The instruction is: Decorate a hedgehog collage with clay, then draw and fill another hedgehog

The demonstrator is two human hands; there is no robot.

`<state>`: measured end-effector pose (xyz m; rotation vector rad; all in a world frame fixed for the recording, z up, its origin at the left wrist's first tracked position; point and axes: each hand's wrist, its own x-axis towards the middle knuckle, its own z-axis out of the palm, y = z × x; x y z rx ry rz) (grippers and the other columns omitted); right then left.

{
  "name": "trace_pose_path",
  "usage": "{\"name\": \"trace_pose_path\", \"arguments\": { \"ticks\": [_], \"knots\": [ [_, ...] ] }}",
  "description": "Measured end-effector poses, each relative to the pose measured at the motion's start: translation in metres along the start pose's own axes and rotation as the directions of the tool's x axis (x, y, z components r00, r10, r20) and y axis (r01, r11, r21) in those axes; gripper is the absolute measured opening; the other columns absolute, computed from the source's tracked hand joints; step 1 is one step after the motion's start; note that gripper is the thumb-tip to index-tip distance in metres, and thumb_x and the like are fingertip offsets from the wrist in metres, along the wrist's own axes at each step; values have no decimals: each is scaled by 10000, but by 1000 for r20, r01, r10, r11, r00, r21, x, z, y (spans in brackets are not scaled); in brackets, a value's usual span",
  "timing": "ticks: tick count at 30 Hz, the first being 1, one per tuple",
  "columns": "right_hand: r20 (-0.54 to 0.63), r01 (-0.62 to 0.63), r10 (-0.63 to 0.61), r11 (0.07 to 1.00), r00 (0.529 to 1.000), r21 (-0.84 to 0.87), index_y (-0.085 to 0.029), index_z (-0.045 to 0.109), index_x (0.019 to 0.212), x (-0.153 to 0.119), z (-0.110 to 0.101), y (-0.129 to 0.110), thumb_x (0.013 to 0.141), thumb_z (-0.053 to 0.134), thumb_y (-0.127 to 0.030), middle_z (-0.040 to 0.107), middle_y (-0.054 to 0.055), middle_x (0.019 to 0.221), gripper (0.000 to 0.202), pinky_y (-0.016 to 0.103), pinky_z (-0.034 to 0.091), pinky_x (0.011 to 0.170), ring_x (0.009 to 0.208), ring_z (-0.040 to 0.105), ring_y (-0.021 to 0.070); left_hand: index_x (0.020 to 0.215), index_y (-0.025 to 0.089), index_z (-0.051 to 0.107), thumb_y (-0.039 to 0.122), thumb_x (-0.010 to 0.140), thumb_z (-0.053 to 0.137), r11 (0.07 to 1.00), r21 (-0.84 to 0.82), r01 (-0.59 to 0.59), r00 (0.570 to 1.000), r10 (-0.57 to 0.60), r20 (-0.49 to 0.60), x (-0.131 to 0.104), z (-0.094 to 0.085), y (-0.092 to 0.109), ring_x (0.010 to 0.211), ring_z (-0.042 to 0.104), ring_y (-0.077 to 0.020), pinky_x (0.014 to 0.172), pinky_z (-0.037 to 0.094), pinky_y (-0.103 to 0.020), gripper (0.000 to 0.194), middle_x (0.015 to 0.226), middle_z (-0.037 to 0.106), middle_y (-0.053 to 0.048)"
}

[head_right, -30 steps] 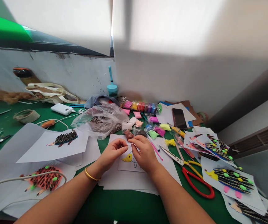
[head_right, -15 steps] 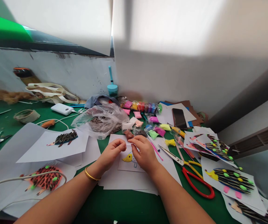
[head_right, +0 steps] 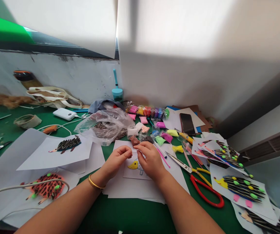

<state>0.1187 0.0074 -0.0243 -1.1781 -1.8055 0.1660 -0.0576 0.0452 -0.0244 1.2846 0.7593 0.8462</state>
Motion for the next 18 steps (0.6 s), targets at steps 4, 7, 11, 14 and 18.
{"name": "trace_pose_path", "arguments": {
  "ticks": [4, 7, 11, 14, 18],
  "knots": [
    [-2, 0, 0, 1000, 1000, 1, -237, 688, 1078, 0, 0, -1, 913, 529, -149, 637, 76, 1004, 246, 384, 535, 840, 965, 618, 213, 820, 176, 607, 424, 760, 740, 1000, -15, 11, 1000, -11, -4, 0, 1, 1, 748, 521, -139, 702, 421, -259, 289, 785, 583, 4],
    [0, 3, -3, 1000, 1000, -1, -232, 690, 1074, 0, 0, -2, 912, 528, -140, 638, 75, 997, 246, 373, 535, 835, 958, 618, 209, 840, 160, 652, 452, 823, 662, 1000, 10, -7, 1000, 7, -5, 0, 2, 3, 812, 546, -159, 782, 434, -284, 292, 837, 619, -29],
    [11, 4, -4, 1000, 1000, 0, -228, 688, 1079, 0, 0, -1, 912, 529, -137, 637, 75, 999, 248, 373, 531, 839, 962, 613, 208, 752, 155, 619, 490, 869, 589, 1000, 8, -9, 1000, 9, -2, 0, 1, 1, 765, 520, -145, 772, 425, -278, 356, 756, 577, -16],
    [12, 2, -2, 1000, 1000, 2, -225, 685, 1085, 0, 0, 0, 911, 528, -138, 634, 77, 1001, 250, 377, 530, 838, 964, 610, 211, 796, 168, 610, 445, 807, 685, 1000, -3, -3, 1000, 3, -13, 0, 0, -1, 753, 514, -136, 732, 419, -261, 288, 775, 575, 3],
    [5, 8, -8, 1000, 1000, 6, -227, 685, 1079, 0, 1, 1, 912, 526, -138, 634, 78, 996, 247, 377, 531, 831, 957, 610, 210, 875, 164, 668, 434, 812, 678, 1000, 5, -13, 1000, 13, 1, 0, 1, 1, 839, 555, -165, 798, 431, -284, 278, 874, 634, -33]
  ]
}}
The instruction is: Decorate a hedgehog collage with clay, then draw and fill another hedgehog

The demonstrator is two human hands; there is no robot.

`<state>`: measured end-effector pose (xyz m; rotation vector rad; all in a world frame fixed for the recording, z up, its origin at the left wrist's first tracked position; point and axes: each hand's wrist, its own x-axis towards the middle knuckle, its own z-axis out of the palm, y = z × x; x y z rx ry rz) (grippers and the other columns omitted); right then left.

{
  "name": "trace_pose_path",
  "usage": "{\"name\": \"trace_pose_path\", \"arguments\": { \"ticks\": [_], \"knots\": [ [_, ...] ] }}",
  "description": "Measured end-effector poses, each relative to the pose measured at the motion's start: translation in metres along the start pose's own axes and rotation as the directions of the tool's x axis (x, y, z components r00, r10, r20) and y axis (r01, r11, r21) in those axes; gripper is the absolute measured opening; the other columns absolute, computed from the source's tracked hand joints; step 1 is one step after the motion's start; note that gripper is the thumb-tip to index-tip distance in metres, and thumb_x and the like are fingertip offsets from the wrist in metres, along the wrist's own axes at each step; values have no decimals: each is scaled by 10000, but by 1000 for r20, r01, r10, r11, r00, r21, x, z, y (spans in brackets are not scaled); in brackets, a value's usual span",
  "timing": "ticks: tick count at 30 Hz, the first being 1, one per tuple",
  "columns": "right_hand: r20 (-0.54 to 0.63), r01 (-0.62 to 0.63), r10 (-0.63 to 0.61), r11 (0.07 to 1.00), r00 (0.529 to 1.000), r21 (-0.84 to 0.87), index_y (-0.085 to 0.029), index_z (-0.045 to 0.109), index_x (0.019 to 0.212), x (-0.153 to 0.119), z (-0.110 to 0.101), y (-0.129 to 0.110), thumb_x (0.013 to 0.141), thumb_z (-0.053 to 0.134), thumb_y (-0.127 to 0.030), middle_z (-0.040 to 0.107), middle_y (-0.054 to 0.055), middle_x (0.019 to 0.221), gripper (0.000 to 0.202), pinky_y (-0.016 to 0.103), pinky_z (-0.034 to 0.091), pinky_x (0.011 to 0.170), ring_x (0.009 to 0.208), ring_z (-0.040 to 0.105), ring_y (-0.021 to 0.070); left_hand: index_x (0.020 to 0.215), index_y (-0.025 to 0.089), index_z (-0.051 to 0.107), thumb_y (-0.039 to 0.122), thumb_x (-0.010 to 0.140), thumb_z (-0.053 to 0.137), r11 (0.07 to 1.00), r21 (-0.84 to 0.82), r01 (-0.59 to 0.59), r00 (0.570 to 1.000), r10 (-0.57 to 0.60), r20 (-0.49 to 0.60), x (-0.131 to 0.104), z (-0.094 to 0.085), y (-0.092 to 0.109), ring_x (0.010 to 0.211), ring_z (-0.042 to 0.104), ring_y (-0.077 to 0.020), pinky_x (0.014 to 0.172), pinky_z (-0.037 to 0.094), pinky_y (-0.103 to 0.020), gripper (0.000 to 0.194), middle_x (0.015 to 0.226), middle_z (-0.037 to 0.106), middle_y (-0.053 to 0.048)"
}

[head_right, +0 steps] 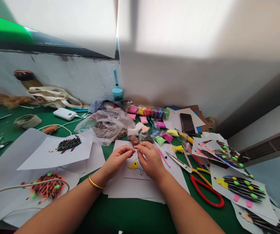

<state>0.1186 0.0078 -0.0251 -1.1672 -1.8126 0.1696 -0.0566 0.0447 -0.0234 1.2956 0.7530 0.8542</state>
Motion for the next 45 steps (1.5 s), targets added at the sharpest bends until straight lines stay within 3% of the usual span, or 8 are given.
{"name": "trace_pose_path", "arguments": {
  "ticks": [4, 10, 17, 21, 25, 32, 41, 45],
  "knots": [
    [-2, 2, -2, 1000, 1000, 7, -238, 683, 1083, 0, 0, 0, 911, 528, -137, 635, 74, 1000, 253, 377, 531, 831, 957, 613, 211, 789, 156, 656, 490, 865, 593, 1000, -22, 7, 1000, -6, 2, 0, 0, 0, 805, 549, -160, 804, 428, -292, 348, 805, 623, -33],
    [-5, 3, -3, 1000, 1000, 14, -227, 682, 1085, -1, 0, 0, 907, 530, -125, 630, 74, 1000, 255, 377, 528, 833, 958, 606, 208, 853, 180, 619, 390, 750, 758, 996, -83, 20, 1000, -20, -4, 0, -1, -2, 775, 544, -140, 740, 422, -263, 273, 814, 605, 7],
    [-4, 6, -6, 1000, 1000, 15, -229, 686, 1073, 1, 0, -2, 912, 527, -125, 635, 74, 989, 249, 374, 531, 826, 948, 609, 206, 842, 147, 693, 473, 858, 624, 997, -78, 6, 1000, -5, 12, 0, 0, -2, 826, 544, -160, 808, 425, -289, 334, 862, 638, -54],
    [-11, 6, -5, 1000, 1000, 18, -229, 686, 1073, 1, 0, -2, 903, 531, -123, 634, 73, 987, 253, 370, 533, 817, 941, 612, 207, 890, 155, 699, 401, 799, 713, 997, -81, 19, 1000, -17, 22, 0, -1, -1, 822, 541, -155, 789, 419, -276, 262, 868, 640, -40],
    [1, -3, 3, 1000, 1000, 12, -228, 683, 1079, 0, -1, -2, 909, 529, -130, 632, 74, 996, 249, 375, 530, 827, 950, 610, 207, 809, 171, 639, 371, 726, 787, 991, -131, 30, 999, -28, 15, 0, -2, -4, 756, 517, -130, 735, 407, -254, 263, 785, 593, 8],
    [1, -1, 1, 1000, 1000, 2, -232, 686, 1075, 0, -1, -2, 916, 519, -137, 637, 74, 983, 249, 373, 535, 819, 942, 612, 207, 857, 155, 694, 468, 839, 657, 992, -123, 24, 1000, -22, 18, 0, 0, -3, 796, 522, -142, 784, 406, -274, 316, 843, 616, -34],
    [-3, -3, 3, 1000, 1000, 3, -231, 684, 1081, 0, 0, -1, 911, 527, -144, 636, 75, 995, 248, 376, 533, 829, 955, 610, 208, 809, 167, 624, 398, 747, 772, 991, -133, 35, 999, -32, 25, 0, -1, -4, 762, 511, -123, 735, 402, -246, 281, 791, 587, 10],
    [4, -9, 9, 1000, 1000, -1, -229, 687, 1083, 0, 0, -2, 916, 518, -145, 638, 78, 992, 251, 381, 533, 834, 956, 608, 210, 792, 153, 630, 483, 846, 643, 998, -69, 9, 1000, -10, -11, 1, -1, -4, 757, 495, -131, 753, 400, -263, 334, 766, 575, -7]
  ]
}}
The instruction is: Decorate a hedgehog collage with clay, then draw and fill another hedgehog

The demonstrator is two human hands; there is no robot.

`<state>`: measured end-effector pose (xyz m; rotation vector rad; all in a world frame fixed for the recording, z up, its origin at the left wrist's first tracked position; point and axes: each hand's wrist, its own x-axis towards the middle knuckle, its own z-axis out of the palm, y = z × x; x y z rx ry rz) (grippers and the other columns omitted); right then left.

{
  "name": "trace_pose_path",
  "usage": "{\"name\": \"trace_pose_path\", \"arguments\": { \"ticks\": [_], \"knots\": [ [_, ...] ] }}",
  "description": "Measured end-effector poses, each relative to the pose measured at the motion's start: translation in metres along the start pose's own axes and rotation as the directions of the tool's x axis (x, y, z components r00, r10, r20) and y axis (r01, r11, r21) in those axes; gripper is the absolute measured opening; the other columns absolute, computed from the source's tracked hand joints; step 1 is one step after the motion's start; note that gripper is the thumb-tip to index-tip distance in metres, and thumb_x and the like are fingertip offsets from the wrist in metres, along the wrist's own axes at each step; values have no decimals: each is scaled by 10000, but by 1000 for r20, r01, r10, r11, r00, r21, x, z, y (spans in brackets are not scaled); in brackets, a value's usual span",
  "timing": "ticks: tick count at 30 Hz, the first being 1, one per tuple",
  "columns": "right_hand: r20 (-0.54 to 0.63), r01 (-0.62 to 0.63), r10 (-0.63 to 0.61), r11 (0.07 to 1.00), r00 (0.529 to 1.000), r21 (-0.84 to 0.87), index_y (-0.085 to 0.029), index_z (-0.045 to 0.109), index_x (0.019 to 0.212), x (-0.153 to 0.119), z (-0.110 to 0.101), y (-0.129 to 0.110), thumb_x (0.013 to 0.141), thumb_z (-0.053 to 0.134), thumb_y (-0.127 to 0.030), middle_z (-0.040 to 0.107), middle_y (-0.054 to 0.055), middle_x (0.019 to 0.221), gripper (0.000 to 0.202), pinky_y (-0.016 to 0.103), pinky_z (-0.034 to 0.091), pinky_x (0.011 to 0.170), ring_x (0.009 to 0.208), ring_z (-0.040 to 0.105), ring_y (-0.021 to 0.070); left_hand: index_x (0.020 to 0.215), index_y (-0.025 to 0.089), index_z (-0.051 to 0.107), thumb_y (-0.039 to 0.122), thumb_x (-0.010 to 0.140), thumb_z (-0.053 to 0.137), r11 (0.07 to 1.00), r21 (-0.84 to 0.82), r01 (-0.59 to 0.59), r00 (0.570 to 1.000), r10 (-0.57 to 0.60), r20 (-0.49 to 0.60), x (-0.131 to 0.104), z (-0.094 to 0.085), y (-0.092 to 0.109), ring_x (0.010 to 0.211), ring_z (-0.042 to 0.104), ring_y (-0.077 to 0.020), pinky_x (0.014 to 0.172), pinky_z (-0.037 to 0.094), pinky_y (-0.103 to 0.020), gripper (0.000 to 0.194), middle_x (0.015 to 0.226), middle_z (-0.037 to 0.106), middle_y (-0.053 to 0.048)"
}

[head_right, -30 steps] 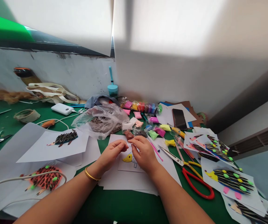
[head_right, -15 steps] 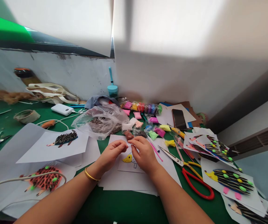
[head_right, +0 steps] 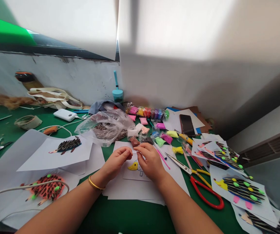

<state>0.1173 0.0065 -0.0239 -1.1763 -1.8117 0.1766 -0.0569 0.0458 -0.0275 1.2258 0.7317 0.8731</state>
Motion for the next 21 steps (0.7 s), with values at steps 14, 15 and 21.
{"name": "trace_pose_path", "arguments": {
  "ticks": [14, 15, 21],
  "knots": [
    [4, 0, 0, 1000, 1000, 14, -226, 684, 1080, 0, 0, 0, 913, 522, -137, 630, 79, 997, 249, 383, 533, 832, 957, 605, 210, 793, 159, 605, 471, 822, 660, 999, 31, 11, 1000, -12, 11, -1, 2, 3, 735, 470, -130, 727, 378, -266, 319, 752, 541, 6],
    [4, 2, -2, 1000, 1000, 12, -227, 684, 1083, 0, 0, 0, 914, 523, -139, 629, 79, 997, 249, 384, 533, 832, 958, 606, 210, 794, 161, 593, 462, 808, 680, 1000, 24, 16, 1000, -16, 16, -1, 2, 3, 733, 468, -128, 720, 376, -262, 314, 757, 538, 10],
    [9, 2, -2, 1000, 1000, 14, -234, 680, 1092, -1, 0, -1, 911, 522, -136, 630, 79, 999, 259, 385, 534, 832, 962, 607, 214, 826, 170, 593, 470, 816, 665, 999, 35, 13, 1000, -13, -5, 0, 2, 1, 740, 467, -132, 725, 377, -261, 309, 764, 528, 9]
  ]
}}
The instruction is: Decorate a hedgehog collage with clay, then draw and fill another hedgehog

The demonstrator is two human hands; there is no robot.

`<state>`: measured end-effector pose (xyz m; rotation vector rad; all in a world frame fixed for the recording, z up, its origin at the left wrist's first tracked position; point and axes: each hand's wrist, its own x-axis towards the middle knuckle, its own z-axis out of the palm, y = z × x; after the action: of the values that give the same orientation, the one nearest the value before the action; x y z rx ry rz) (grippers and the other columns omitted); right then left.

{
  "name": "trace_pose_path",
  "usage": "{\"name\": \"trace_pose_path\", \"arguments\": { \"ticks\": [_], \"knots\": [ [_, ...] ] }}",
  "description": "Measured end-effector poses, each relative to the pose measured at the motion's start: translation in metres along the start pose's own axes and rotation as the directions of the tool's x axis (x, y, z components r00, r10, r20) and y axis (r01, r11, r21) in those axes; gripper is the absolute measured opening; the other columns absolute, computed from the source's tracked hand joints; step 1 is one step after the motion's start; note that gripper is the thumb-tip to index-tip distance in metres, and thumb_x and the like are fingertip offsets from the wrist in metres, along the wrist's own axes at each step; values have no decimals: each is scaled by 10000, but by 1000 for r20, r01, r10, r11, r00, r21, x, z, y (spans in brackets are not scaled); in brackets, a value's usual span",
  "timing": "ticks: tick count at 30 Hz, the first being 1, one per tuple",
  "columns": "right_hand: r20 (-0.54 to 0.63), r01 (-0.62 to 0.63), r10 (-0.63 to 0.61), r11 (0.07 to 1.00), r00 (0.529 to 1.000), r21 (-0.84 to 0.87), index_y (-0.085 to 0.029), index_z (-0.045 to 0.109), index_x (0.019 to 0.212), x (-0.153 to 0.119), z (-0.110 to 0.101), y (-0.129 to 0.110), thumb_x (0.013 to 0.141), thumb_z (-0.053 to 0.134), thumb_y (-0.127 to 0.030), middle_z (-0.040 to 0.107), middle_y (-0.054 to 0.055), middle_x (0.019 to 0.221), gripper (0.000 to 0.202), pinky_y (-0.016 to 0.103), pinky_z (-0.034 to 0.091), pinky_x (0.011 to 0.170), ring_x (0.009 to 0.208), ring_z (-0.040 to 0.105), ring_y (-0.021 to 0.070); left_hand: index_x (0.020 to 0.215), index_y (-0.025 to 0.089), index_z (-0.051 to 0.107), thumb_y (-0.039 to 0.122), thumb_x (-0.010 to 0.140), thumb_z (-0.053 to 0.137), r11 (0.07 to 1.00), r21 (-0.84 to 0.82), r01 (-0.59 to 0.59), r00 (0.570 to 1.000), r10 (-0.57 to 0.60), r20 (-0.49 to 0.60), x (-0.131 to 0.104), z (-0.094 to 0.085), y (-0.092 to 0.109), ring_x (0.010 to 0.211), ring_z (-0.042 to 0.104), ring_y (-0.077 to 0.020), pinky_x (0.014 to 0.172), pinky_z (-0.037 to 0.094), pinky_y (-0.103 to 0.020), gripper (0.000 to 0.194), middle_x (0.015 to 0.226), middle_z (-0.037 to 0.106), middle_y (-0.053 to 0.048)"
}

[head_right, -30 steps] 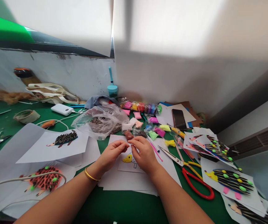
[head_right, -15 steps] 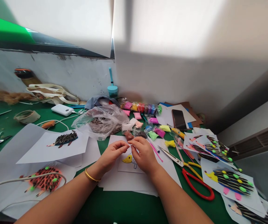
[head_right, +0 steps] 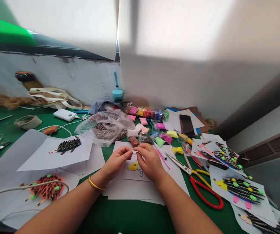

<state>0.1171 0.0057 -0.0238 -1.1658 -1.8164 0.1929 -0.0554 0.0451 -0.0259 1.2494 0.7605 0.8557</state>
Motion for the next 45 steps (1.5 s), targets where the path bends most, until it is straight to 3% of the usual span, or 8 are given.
{"name": "trace_pose_path", "arguments": {
  "ticks": [10, 25, 30, 33, 36, 39, 45],
  "knots": [
    [35, 10, -12, 999, 999, 48, -252, 683, 1101, -2, -1, -4, 927, 533, -191, 636, 77, 1009, 238, 382, 537, 836, 974, 611, 215, 793, 168, 593, 551, 857, 586, 1000, -2, -16, 1000, 16, 12, 0, -1, -3, 741, 474, -141, 739, 391, -279, 388, 756, 529, -3],
    [24, -4, 1, 994, 1000, 109, -257, 700, 1013, -3, 3, -7, 910, 615, -241, 632, 54, 945, 134, 355, 534, 799, 910, 609, 197, 783, 149, 588, 555, 789, 680, 999, 41, 18, 997, -21, 78, 0, -2, -2, 728, 474, -132, 707, 383, -262, 416, 745, 538, 5],
    [38, -3, -2, 992, 999, 124, -251, 708, 995, -3, 0, -8, 906, 621, -236, 633, 57, 941, 125, 355, 532, 804, 907, 612, 195, 751, 153, 595, 627, 848, 560, 999, 35, -6, 998, 3, 59, 1, -4, -3, 703, 470, -136, 695, 385, -276, 485, 714, 537, -7],
    [90, -8, -1, 995, 996, 101, -235, 710, 943, -2, 2, -6, 887, 647, -231, 641, 59, 952, 85, 351, 526, 809, 907, 615, 193, 756, 158, 607, 656, 849, 534, 1000, -6, -8, 998, 7, -62, 4, -7, -4, 718, 488, -138, 722, 416, -288, 511, 746, 561, -19],
    [251, 30, -36, 999, 967, 26, -229, 719, 860, -3, 8, 0, 836, 703, -201, 652, 42, 902, 41, 336, 517, 772, 848, 620, 184, 799, 163, 617, 682, 788, 596, 995, -96, 35, 982, -52, -179, 7, -7, -4, 757, 518, -143, 756, 464, -307, 520, 822, 579, -27],
    [375, 85, -54, 994, 925, -66, -232, 740, 831, -6, 18, 8, 776, 748, -159, 642, 23, 824, 92, 310, 502, 701, 760, 611, 169, 841, 163, 625, 701, 749, 626, 986, -158, 61, 979, -89, -184, 8, -6, -5, 787, 531, -146, 765, 485, -312, 546, 862, 586, -35],
    [397, 115, -48, 982, 917, -148, -248, 768, 868, -10, 28, 12, 811, 723, -191, 629, 23, 783, 92, 288, 472, 682, 736, 594, 160, 856, 154, 641, 711, 727, 640, 987, -149, 67, 981, -93, -172, 8, -5, -5, 786, 542, -145, 769, 473, -306, 571, 847, 593, -37]
  ]
}}
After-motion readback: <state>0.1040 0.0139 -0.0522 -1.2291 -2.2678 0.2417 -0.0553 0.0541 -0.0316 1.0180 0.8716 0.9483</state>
